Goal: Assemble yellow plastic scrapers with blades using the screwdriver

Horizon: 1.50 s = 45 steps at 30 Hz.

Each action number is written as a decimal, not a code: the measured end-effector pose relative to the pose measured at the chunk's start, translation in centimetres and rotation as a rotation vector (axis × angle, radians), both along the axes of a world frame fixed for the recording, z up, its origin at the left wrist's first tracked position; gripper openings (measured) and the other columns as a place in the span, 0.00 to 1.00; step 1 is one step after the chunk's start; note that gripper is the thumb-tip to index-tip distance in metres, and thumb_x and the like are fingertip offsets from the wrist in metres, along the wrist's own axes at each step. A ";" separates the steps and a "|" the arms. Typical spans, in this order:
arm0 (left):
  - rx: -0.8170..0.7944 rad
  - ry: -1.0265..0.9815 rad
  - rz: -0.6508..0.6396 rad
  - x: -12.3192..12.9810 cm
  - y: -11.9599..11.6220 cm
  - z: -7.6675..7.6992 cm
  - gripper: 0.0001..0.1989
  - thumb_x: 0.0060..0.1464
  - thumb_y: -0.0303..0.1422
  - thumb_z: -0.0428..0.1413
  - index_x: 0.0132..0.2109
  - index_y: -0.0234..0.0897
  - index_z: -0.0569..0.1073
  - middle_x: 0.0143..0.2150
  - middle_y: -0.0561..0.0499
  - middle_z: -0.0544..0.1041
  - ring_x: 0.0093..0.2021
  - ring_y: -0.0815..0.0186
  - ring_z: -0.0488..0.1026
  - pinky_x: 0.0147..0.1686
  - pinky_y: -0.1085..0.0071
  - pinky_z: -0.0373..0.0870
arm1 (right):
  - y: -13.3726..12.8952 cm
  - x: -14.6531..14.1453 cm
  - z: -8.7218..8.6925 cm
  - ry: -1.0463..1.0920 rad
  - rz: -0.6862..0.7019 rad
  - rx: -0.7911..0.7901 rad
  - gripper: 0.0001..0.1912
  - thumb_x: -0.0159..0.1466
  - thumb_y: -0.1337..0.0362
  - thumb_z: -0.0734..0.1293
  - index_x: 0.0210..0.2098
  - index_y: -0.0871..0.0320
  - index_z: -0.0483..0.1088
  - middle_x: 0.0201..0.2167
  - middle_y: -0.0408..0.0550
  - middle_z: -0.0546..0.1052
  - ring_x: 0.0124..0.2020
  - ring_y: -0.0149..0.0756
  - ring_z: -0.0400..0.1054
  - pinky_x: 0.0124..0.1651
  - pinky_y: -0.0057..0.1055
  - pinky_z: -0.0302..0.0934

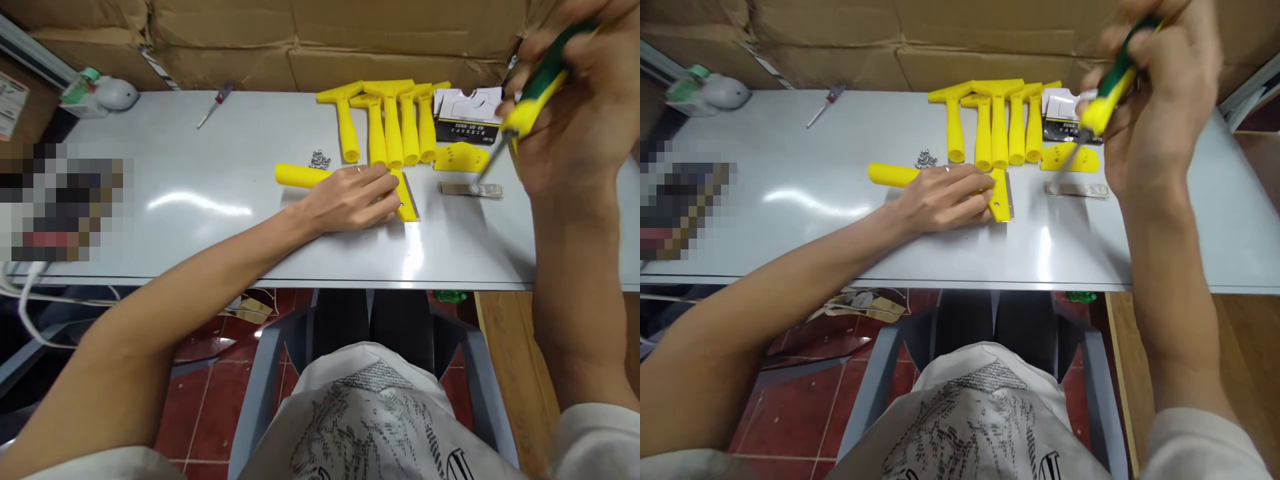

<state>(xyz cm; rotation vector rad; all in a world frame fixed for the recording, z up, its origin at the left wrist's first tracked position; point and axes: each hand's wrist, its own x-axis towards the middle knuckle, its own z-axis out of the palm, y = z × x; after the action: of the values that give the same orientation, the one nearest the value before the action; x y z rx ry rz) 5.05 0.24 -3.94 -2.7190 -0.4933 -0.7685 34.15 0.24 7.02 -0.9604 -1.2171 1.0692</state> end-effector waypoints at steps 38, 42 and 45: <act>-0.018 0.082 -0.021 0.2 -2.0 2.2 0.12 0.83 0.23 0.53 0.55 0.35 0.82 0.55 0.36 0.86 0.55 0.54 0.85 0.50 0.56 0.89 | 1.7 2.3 -2.2 0.126 0.076 -0.244 0.25 0.62 0.68 0.76 0.56 0.47 0.70 0.35 0.48 0.84 0.24 0.31 0.69 0.22 0.23 0.55; -0.095 0.137 -0.033 0.0 -2.1 2.9 0.15 0.81 0.21 0.52 0.58 0.32 0.84 0.58 0.33 0.85 0.55 0.52 0.86 0.50 0.57 0.88 | 0.5 1.0 -2.1 0.143 0.186 -0.158 0.38 0.60 0.74 0.75 0.64 0.42 0.62 0.35 0.41 0.83 0.36 0.36 0.79 0.38 0.29 0.71; -0.089 0.137 0.023 -0.4 -1.8 3.1 0.16 0.82 0.25 0.54 0.62 0.38 0.85 0.61 0.35 0.85 0.57 0.52 0.86 0.48 0.60 0.86 | -1.2 -0.4 -1.6 0.061 0.195 -0.024 0.35 0.67 0.67 0.82 0.60 0.42 0.58 0.39 0.37 0.81 0.44 0.37 0.84 0.44 0.31 0.75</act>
<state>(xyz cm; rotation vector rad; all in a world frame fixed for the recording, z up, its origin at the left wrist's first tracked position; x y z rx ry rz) 4.62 -1.61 -0.82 -2.8178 -0.5383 -0.5620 33.73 -0.94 5.42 -0.8328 -1.2692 1.2602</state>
